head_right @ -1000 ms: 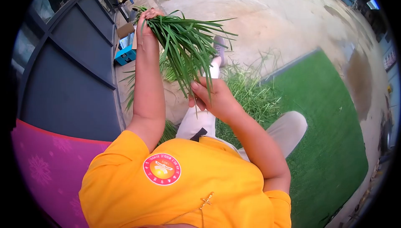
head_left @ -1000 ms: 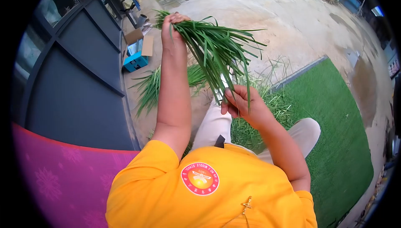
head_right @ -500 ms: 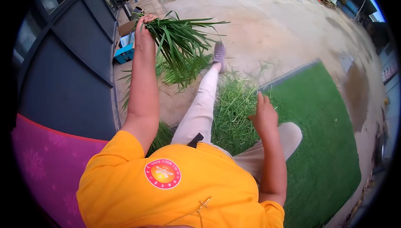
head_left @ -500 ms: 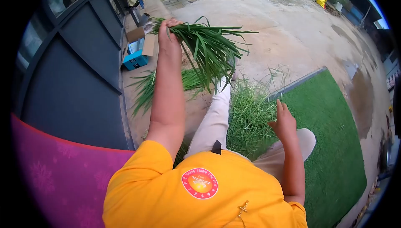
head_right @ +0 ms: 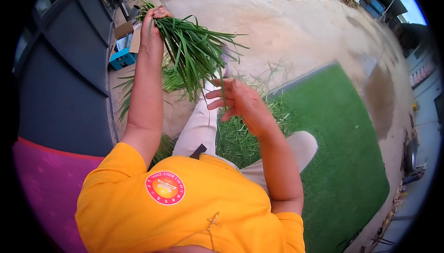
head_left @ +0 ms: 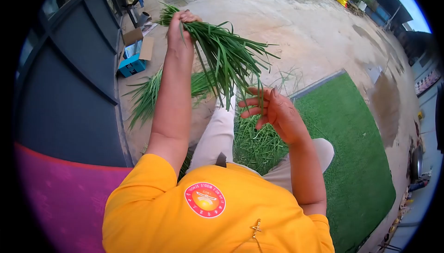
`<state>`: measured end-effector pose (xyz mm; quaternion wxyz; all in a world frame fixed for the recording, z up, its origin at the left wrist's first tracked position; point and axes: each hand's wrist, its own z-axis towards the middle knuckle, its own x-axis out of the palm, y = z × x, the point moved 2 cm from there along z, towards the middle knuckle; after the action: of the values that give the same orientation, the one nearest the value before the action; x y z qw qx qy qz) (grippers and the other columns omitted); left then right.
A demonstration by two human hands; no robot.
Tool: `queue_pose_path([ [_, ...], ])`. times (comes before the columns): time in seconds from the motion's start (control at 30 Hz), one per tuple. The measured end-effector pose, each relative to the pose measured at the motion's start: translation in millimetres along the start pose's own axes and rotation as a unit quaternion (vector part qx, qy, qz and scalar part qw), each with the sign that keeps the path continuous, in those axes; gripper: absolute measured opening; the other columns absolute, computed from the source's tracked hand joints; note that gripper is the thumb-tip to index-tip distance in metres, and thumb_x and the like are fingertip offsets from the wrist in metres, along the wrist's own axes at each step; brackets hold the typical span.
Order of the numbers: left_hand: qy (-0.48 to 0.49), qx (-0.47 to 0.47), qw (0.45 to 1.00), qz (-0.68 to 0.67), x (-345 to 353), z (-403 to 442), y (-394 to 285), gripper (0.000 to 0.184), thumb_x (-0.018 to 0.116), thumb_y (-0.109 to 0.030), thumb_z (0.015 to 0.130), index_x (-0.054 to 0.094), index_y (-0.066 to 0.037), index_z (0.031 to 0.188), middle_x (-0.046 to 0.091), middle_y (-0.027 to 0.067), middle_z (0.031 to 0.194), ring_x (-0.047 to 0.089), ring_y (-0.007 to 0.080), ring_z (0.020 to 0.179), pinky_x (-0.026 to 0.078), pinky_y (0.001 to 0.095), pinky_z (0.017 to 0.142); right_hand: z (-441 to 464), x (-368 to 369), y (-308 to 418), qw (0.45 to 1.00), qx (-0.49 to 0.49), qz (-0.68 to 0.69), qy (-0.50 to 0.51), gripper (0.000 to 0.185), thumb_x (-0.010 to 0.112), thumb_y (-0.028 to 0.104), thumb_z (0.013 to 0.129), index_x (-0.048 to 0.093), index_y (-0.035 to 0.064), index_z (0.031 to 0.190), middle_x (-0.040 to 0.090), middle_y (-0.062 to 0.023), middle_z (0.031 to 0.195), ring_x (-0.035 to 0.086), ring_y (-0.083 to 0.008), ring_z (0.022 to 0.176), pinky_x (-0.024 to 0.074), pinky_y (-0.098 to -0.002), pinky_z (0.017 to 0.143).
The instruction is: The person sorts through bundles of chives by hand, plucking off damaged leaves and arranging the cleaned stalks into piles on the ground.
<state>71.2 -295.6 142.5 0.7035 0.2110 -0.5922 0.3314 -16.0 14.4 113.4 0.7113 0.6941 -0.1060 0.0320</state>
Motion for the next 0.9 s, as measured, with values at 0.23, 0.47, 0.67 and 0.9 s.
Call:
queue_pose_path([
  [0.23,0.003,0.010,0.999,0.042,-2.6,2.5,7.5,0.023,0.049,-0.005,0.078,0.038,-0.010,0.058,0.037,-0.0051,0.048,0.036,0.0070,0.041,0.035,0.0209,0.045,-4.8,7.3,-3.4,0.996,0.018,0.077,0.040,0.051,0.031,0.040,0.092,0.048,-0.0054,0.107,0.061,-0.0114,0.082,0.049,-0.0116,0.055,0.0383,-0.0209,0.047],
  [0.47,-0.020,0.051,0.995,0.088,-10.2,6.1,14.4,0.013,0.047,-0.007,0.080,0.041,-0.007,0.068,0.038,-0.0056,0.049,0.036,0.0058,0.041,0.034,0.0214,0.044,-4.0,22.1,-1.3,0.996,0.064,-0.056,0.004,0.030,0.039,0.028,0.092,0.055,0.0016,0.092,0.058,-0.0059,0.068,0.033,-0.0033,0.045,0.0263,-0.0171,0.042],
  [0.67,-0.027,0.039,0.995,0.090,-21.4,6.2,12.8,0.012,0.047,-0.008,0.080,0.042,-0.006,0.069,0.038,-0.0052,0.050,0.035,0.0064,0.040,0.034,0.0215,0.043,-2.9,12.4,-25.9,0.989,-0.006,-0.141,-0.052,0.026,0.042,0.022,0.092,0.048,0.0047,0.073,0.054,-0.0034,0.062,0.036,-0.0029,0.046,0.0260,-0.0166,0.042],
  [0.9,-0.097,0.111,0.987,0.069,-68.7,21.0,-29.8,0.018,0.043,-0.005,0.076,0.037,-0.009,0.059,0.036,-0.0040,0.048,0.032,0.0086,0.040,0.034,0.0243,0.043,-38.8,14.9,-24.4,0.968,-0.126,-0.212,-0.050,0.027,0.042,0.020,0.092,0.047,0.0032,0.071,0.054,-0.0037,0.063,0.043,-0.0041,0.052,0.0290,-0.0178,0.045],
])
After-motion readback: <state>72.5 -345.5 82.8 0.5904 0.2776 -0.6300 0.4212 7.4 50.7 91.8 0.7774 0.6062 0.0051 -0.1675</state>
